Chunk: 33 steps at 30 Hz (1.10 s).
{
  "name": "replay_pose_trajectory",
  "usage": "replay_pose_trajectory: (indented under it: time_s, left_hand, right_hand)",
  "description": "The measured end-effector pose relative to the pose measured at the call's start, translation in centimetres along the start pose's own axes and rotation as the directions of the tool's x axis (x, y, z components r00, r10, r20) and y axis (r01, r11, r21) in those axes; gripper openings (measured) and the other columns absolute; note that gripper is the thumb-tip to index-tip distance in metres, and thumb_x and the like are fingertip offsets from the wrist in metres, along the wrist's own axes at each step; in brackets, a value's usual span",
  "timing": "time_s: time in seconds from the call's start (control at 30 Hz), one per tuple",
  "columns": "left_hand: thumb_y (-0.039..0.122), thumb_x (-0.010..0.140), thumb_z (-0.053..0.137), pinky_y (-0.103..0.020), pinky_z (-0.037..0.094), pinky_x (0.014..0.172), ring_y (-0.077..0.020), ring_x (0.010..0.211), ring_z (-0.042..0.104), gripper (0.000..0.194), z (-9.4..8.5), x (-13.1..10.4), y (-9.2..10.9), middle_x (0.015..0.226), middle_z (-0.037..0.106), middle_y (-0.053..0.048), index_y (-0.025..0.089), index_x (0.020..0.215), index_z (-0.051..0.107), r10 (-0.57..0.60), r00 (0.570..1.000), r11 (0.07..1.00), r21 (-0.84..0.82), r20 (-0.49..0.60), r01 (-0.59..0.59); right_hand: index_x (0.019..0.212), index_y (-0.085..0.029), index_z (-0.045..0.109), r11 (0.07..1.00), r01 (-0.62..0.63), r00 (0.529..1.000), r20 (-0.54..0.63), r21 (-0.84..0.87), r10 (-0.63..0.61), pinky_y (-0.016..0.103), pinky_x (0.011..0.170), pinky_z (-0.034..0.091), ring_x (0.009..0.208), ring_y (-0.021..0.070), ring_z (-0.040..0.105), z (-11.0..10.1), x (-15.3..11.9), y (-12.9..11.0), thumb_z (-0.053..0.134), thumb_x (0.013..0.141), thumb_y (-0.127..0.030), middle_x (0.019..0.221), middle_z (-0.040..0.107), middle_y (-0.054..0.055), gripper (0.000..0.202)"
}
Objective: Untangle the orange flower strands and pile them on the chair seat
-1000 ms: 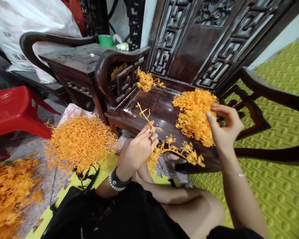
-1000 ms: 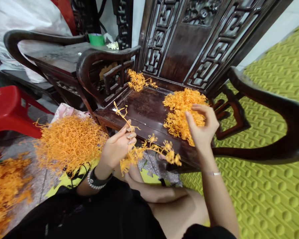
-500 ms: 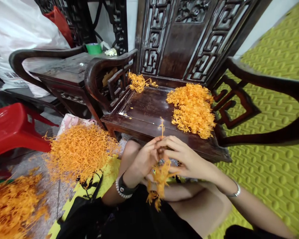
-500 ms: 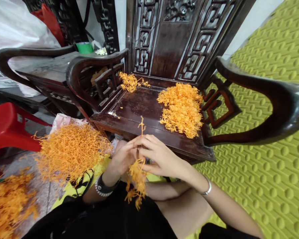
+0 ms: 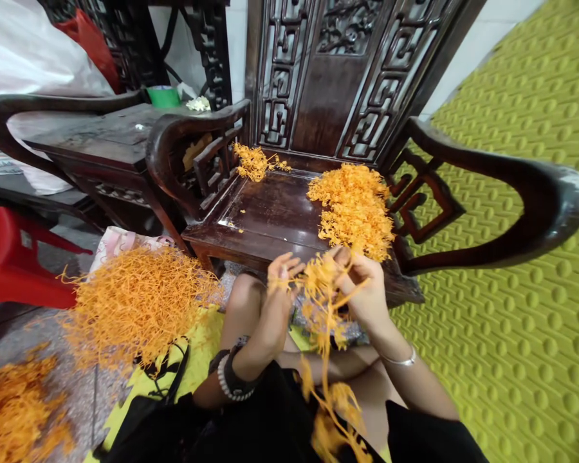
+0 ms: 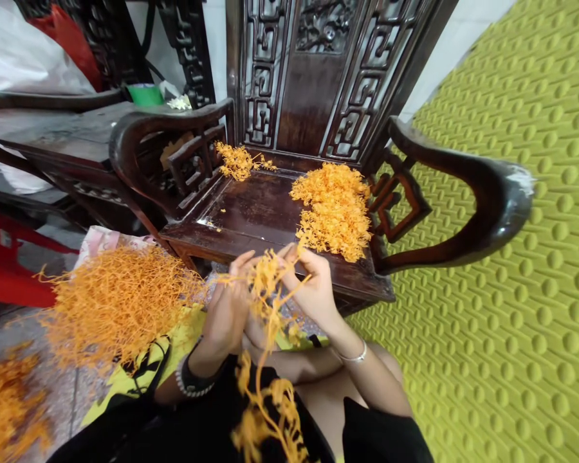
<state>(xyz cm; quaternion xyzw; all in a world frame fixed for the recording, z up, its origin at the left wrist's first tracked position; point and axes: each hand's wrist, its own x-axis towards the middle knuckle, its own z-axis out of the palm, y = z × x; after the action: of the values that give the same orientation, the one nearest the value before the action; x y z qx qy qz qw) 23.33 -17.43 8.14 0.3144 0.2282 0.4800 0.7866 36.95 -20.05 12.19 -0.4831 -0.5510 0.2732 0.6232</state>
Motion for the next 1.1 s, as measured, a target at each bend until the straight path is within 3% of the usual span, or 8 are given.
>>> replay_pose_trajectory:
  time_s: [0.07,0.17,0.4,0.6,0.67,0.9,1.03,1.1]
  left_hand:
    - [0.06,0.08,0.058,-0.033,0.043,0.101,-0.0228,0.127,0.046,0.058,-0.1,-0.5,0.4,0.138,0.046,-0.007,0.027,0.126,0.046,0.138,0.988,0.986,0.087,0.063,-0.143]
    - [0.067,0.066,0.068,-0.036,0.05,0.091,-0.0271,0.113,0.055,0.077,0.0,-1.0,1.1,0.123,0.058,-0.011,0.02,0.124,0.051,0.032,0.932,0.957,0.256,0.361,-0.132]
    - [0.048,0.091,0.046,-0.026,0.048,0.064,-0.0118,0.063,0.055,0.045,-1.3,-0.7,0.5,0.081,0.07,-0.007,0.012,0.092,0.072,-0.182,0.89,0.872,0.487,0.418,-0.051]
    - [0.048,0.094,0.041,-0.039,0.045,0.101,-0.0224,0.103,0.064,0.049,-3.7,-1.2,-0.1,0.109,0.071,-0.012,0.013,0.113,0.068,-0.473,0.685,0.865,0.441,0.554,0.241]
    - [0.047,0.094,0.042,-0.042,0.037,0.11,-0.0237,0.12,0.057,0.05,-4.9,-1.4,-0.5,0.128,0.063,-0.013,0.014,0.128,0.059,-0.489,0.68,0.86,0.433,0.547,0.271]
    - [0.053,0.08,0.063,-0.05,0.027,0.116,-0.0291,0.143,0.027,0.084,-7.2,-0.9,0.9,0.155,0.029,-0.014,0.023,0.149,0.024,-0.016,0.876,0.752,0.583,0.482,-0.307]
    - [0.043,0.084,0.061,-0.056,0.007,0.12,-0.0269,0.142,0.03,0.047,-3.8,-0.9,2.1,0.142,0.049,-0.008,0.023,0.126,0.05,0.271,0.807,0.238,0.775,0.525,-0.585]
    - [0.033,0.085,0.059,-0.057,0.003,0.119,-0.0252,0.133,0.042,0.033,-2.1,-0.7,1.4,0.126,0.059,-0.007,0.021,0.114,0.051,0.275,0.782,0.16,0.776,0.559,-0.61]
  right_hand:
    - [0.059,-0.018,0.048,0.971,0.066,0.993,-0.078,-0.228,-0.086,0.026,0.06,0.038,0.065,0.0126,0.048,0.1,0.7,0.4,0.068,0.074,-0.023,0.067,0.054,0.0,0.025]
    - [0.052,-0.018,0.041,0.946,0.094,0.986,-0.102,-0.312,-0.131,0.025,0.058,0.034,0.062,0.0117,0.044,0.6,1.0,0.7,0.064,0.07,-0.018,0.061,0.048,-0.001,0.029]
    - [0.051,-0.02,0.029,0.874,-0.366,0.928,0.062,0.319,0.366,0.025,0.046,0.03,0.04,0.0056,0.023,-0.3,-0.2,-2.2,0.066,0.068,-0.027,0.045,0.026,-0.008,0.041]
    - [0.058,-0.021,0.024,0.709,-0.395,0.9,0.089,0.585,0.427,0.024,0.038,0.019,0.036,0.0026,0.007,-1.5,-0.5,-4.4,0.059,0.081,-0.043,0.054,0.021,-0.009,0.047]
    - [0.061,-0.021,0.034,0.675,-0.416,0.888,0.114,0.61,0.445,0.023,0.038,0.017,0.039,0.0026,0.008,-1.2,-0.3,-3.8,0.06,0.08,-0.052,0.06,0.029,-0.008,0.045]
    - [0.086,-0.02,0.057,0.722,-0.42,0.88,0.053,0.55,0.472,0.02,0.038,0.02,0.051,0.007,0.026,1.2,-0.7,-1.4,0.067,0.074,-0.055,0.069,0.039,-0.003,0.038]
    - [0.07,-0.02,0.053,0.864,-0.298,0.938,-0.042,0.405,0.344,0.027,0.061,0.045,0.062,0.0124,0.044,3.2,-1.5,-0.4,0.05,0.08,-0.07,0.067,0.043,0.0,0.051]
    - [0.071,-0.021,0.055,0.936,-0.229,0.942,-0.183,0.268,0.283,0.033,0.073,0.048,0.071,0.016,0.051,3.9,-2.0,0.6,0.047,0.084,-0.068,0.071,0.05,0.002,0.049]
